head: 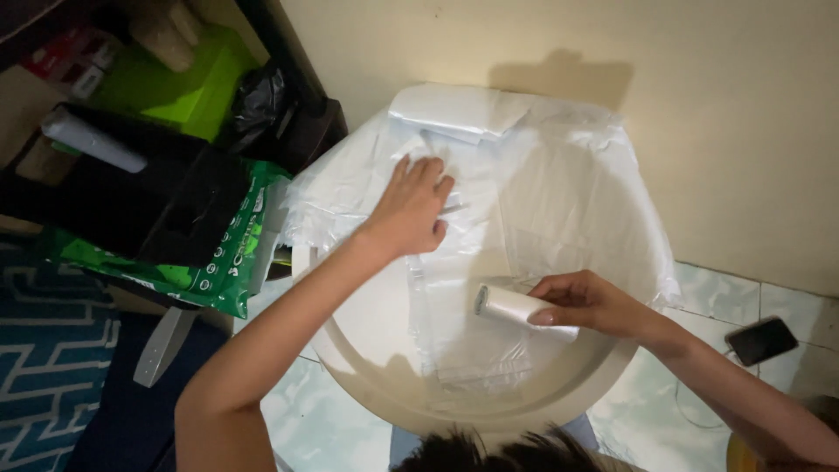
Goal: Rolling a strip of plastic bags into a compact roll on a flat surface.
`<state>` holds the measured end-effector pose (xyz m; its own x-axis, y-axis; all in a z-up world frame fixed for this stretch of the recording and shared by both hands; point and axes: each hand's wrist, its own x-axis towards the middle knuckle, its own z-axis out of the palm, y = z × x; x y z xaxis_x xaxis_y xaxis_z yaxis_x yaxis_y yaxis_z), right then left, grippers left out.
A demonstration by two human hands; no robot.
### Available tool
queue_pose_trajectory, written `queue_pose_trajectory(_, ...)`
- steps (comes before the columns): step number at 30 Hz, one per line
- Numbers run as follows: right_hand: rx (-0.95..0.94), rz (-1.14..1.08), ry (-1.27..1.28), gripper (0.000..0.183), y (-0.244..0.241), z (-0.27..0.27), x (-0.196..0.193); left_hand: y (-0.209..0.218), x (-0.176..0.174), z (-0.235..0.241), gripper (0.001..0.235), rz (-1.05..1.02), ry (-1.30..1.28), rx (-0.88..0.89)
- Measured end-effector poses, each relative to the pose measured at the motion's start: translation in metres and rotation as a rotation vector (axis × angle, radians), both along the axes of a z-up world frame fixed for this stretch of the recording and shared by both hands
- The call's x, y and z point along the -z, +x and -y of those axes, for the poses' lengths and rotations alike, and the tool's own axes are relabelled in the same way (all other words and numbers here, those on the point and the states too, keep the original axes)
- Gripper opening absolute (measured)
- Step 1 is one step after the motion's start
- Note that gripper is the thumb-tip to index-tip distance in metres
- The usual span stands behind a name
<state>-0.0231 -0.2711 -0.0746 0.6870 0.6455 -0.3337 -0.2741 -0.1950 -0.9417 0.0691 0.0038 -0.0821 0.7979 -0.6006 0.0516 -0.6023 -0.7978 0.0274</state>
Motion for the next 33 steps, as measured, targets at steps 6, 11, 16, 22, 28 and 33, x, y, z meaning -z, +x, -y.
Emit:
queue_pose_trajectory(6,-0.015,-0.005,0.028,0.023,-0.001,0.001,0.011,-0.015,-0.008,0.005,0.051,-0.118,-0.005,-0.033)
queue_pose_trajectory(11,-0.018,0.011,0.027,0.023,-0.002,0.002,0.005,-0.017,-0.024,0.011,0.051,-0.098,-0.135,0.02)
queue_pose_trajectory(16,-0.02,-0.006,0.045,0.022,-0.003,0.005,0.008,-0.002,-0.039,0.017,0.045,-0.191,-0.238,0.024)
queue_pose_trajectory(22,-0.003,-0.02,0.007,0.026,-0.009,0.007,0.013,0.051,-0.019,0.016,0.034,-0.13,-0.277,-0.003)
queue_pose_trajectory(28,0.0,-0.043,-0.006,0.028,-0.013,0.006,0.006,0.108,-0.005,0.006,0.042,-0.02,-0.308,0.029)
queue_pose_trajectory(33,0.003,-0.069,-0.116,0.022,-0.014,0.003,-0.008,0.121,-0.005,0.004,0.047,-0.189,-0.236,-0.042)
